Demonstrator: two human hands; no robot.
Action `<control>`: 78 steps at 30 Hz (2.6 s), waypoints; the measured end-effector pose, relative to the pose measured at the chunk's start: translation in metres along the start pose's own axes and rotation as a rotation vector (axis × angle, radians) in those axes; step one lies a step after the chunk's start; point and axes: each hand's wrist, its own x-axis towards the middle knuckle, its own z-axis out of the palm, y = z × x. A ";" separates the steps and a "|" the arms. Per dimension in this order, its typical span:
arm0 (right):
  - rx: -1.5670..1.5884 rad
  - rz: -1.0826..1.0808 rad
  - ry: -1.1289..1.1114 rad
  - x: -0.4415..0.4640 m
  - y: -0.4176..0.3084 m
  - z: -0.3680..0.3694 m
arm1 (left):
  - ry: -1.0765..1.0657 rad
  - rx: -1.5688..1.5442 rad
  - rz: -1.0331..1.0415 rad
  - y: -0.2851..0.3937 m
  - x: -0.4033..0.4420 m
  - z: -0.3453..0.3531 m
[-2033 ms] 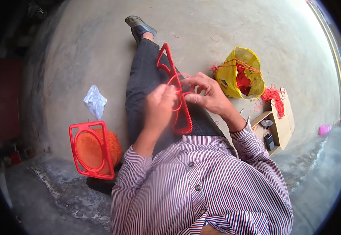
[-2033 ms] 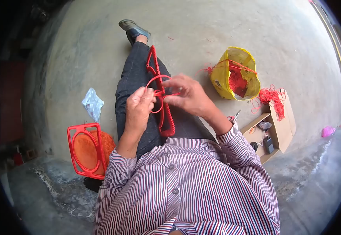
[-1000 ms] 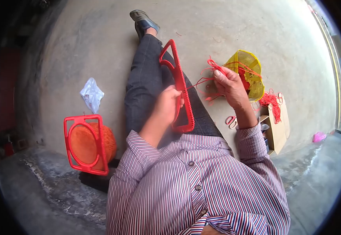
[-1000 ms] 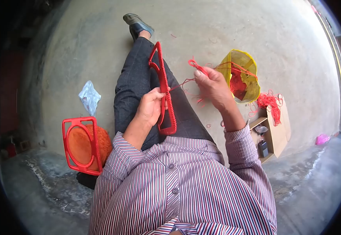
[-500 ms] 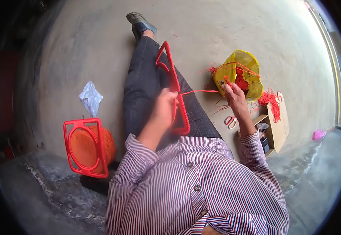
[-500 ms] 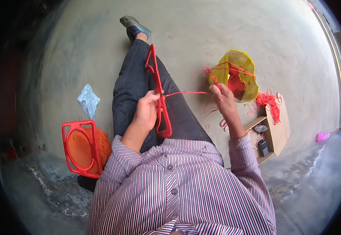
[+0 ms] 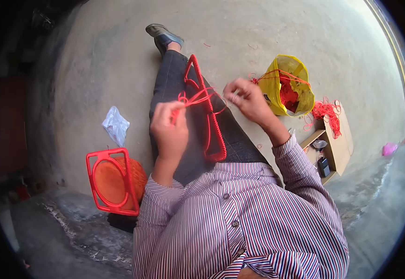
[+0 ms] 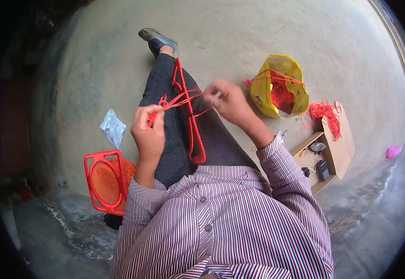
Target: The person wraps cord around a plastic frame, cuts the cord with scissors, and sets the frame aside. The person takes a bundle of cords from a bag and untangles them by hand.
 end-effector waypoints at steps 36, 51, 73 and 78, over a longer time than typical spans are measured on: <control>0.704 0.272 0.417 -0.042 0.035 -0.104 | -0.408 -1.138 -1.037 -0.019 -0.037 0.059; 0.851 0.365 -0.190 -0.039 -0.077 -0.019 | -0.368 -1.085 -1.093 -0.011 -0.035 0.064; 0.607 0.453 -0.369 -0.029 -0.005 0.027 | -0.269 -0.403 -0.572 -0.019 -0.039 0.044; 0.115 -0.036 -0.178 -0.019 -0.049 0.008 | -0.274 -0.693 -0.631 0.037 -0.005 0.016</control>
